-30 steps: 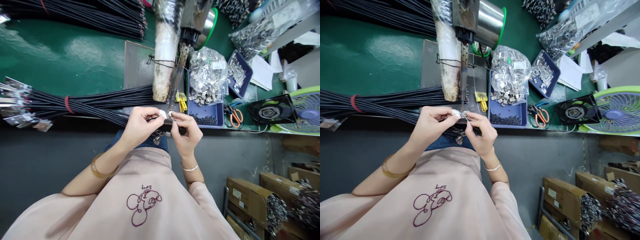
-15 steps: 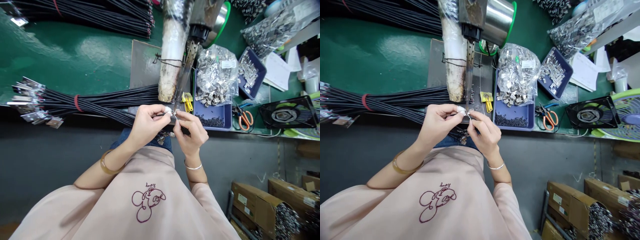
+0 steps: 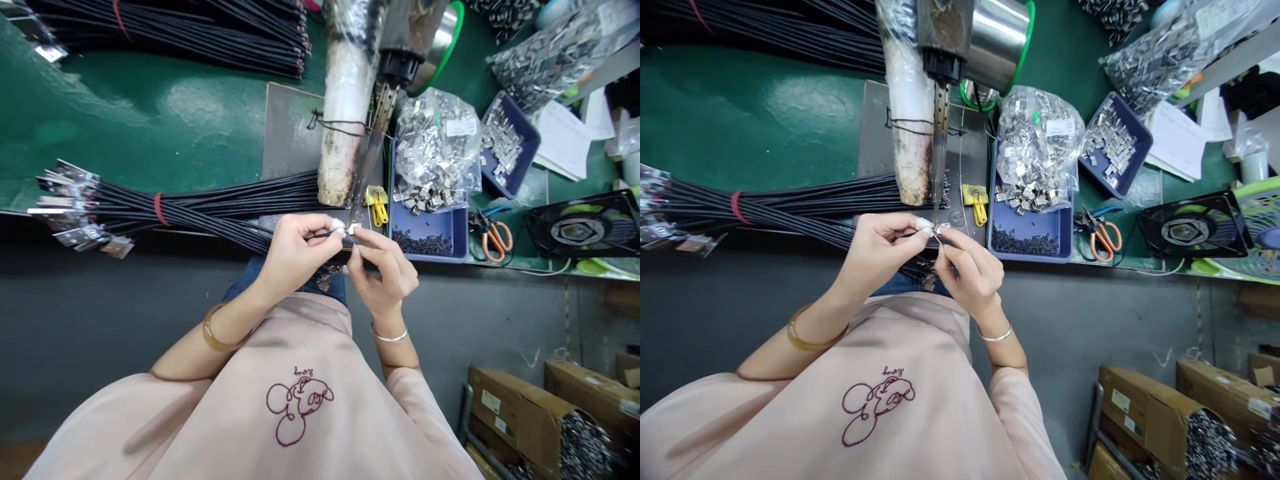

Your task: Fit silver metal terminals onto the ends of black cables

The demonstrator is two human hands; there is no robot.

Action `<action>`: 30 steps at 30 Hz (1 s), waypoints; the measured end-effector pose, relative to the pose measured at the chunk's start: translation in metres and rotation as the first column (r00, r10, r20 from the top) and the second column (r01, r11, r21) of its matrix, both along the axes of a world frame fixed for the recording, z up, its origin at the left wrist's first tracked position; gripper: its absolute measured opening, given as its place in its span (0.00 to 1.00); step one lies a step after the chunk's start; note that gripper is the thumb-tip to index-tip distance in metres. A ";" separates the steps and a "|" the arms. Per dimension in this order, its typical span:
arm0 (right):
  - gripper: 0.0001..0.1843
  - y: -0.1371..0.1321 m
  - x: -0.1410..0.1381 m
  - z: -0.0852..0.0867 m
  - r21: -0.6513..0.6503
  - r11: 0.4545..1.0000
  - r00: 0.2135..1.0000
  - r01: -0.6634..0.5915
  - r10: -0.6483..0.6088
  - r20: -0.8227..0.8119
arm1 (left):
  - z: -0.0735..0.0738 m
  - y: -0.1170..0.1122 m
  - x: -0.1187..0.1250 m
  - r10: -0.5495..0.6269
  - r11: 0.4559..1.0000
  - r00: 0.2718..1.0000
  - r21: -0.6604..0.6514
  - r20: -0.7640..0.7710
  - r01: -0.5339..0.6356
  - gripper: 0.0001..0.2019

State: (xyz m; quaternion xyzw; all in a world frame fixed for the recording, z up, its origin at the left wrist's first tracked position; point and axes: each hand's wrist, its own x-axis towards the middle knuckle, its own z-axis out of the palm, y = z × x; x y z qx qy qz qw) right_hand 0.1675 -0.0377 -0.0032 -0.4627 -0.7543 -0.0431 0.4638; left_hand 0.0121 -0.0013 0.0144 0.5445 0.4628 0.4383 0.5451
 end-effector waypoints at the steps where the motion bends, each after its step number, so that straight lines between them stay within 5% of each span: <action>1: 0.12 0.000 0.000 0.001 0.003 1.000 1.000 0.014 -0.014 -0.001 | 0.000 0.000 0.000 -0.006 1.000 1.000 0.010 -0.010 0.006 0.08; 5: 0.07 -0.002 -0.003 0.008 -0.102 0.989 0.989 0.108 -0.117 -0.089 | -0.001 -0.001 -0.003 -0.021 0.998 0.999 0.055 -0.050 0.023 0.08; 10: 0.04 0.000 -0.005 0.017 -0.422 0.906 0.943 -0.033 -0.112 -0.313 | 0.000 -0.002 -0.006 -0.038 0.994 0.999 0.098 -0.038 0.041 0.08; 30: 0.07 0.008 -0.004 0.021 -0.235 0.972 0.983 -0.024 -0.019 -0.180 | 0.001 0.003 0.000 0.055 0.998 0.998 0.017 0.016 -0.055 0.07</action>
